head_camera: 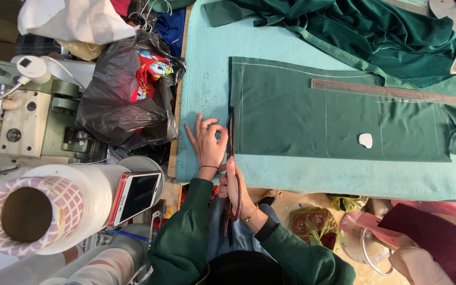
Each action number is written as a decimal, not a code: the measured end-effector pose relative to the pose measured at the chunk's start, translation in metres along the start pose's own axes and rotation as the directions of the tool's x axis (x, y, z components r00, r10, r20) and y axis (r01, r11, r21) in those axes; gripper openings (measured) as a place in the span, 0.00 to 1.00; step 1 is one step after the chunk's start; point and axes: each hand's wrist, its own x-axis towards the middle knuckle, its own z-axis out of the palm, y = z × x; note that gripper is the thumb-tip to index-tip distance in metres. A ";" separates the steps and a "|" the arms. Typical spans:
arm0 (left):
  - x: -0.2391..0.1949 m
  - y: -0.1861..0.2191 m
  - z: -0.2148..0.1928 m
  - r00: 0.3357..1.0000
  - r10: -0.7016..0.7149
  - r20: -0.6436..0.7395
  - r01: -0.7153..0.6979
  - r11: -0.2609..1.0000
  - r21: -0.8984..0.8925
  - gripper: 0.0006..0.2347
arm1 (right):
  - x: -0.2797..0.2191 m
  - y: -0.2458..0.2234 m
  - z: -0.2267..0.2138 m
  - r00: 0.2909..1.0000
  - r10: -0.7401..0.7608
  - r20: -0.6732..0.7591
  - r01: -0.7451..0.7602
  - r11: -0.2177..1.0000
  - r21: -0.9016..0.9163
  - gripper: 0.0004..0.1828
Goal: Marking and cutting green velvet fabric using a ruler, chalk, and scissors
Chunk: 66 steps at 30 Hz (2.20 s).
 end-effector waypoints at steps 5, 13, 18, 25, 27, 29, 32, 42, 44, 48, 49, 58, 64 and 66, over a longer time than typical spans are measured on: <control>0.000 0.001 -0.003 1.000 -0.007 -0.030 0.005 0.999 -0.052 0.08 | 0.005 -0.017 0.008 1.000 -0.003 0.005 0.003 1.000 -0.024 0.33; 0.000 0.006 -0.011 0.999 -0.026 -0.030 0.022 0.991 -0.130 0.07 | 0.015 -0.041 0.013 1.000 -0.007 0.010 0.007 1.000 -0.029 0.35; 0.001 0.007 -0.011 0.997 -0.059 -0.049 0.049 0.984 -0.173 0.07 | 0.005 -0.052 0.018 1.000 0.008 0.028 -0.008 1.000 0.018 0.32; 0.000 0.001 -0.005 0.995 -0.075 -0.071 0.058 0.976 -0.212 0.08 | 0.028 -0.062 0.022 0.999 -0.016 0.045 0.017 1.000 -0.020 0.34; -0.001 -0.003 0.000 0.995 -0.044 -0.085 0.026 0.978 -0.207 0.07 | 0.041 -0.064 0.018 0.999 -0.005 0.041 0.006 1.000 -0.007 0.33; -0.001 -0.001 -0.002 0.995 -0.048 -0.087 0.029 0.978 -0.208 0.07 | 0.036 -0.073 0.023 0.999 0.002 0.044 -0.001 1.000 -0.007 0.33; 0.001 0.001 -0.006 0.994 -0.060 -0.087 0.040 0.976 -0.215 0.07 | 0.037 -0.073 0.023 0.999 0.011 0.045 -0.012 1.000 0.005 0.32; 0.002 0.003 -0.013 0.994 -0.087 -0.068 0.065 0.959 -0.278 0.06 | 0.067 -0.085 0.016 1.000 0.020 0.018 -0.019 0.998 -0.052 0.35; 0.002 0.002 -0.012 0.993 -0.090 -0.070 0.068 0.960 -0.271 0.07 | 0.068 -0.093 0.017 0.999 0.028 0.016 -0.027 0.998 -0.054 0.35; 0.002 0.002 -0.011 0.993 -0.099 -0.071 0.077 0.961 -0.265 0.07 | 0.078 -0.095 0.015 0.999 0.039 0.003 -0.039 0.997 -0.061 0.36; 0.002 0.003 -0.011 0.992 -0.101 -0.072 0.079 0.961 -0.265 0.07 | 0.080 -0.096 0.014 0.999 0.040 0.004 -0.040 0.997 -0.063 0.36; 0.003 0.005 -0.014 0.994 -0.074 -0.082 0.051 0.967 -0.250 0.07 | 0.084 -0.099 0.010 0.999 0.046 0.008 -0.046 0.997 -0.066 0.36; 0.003 0.006 -0.017 0.996 -0.059 -0.071 0.040 0.969 -0.245 0.06 | 0.088 -0.099 0.010 1.000 0.027 -0.004 -0.028 0.996 -0.081 0.35; 0.003 0.006 -0.017 0.996 -0.068 -0.062 0.051 0.968 -0.245 0.06 | 0.089 -0.104 0.012 1.000 0.021 -0.004 -0.021 0.995 -0.101 0.35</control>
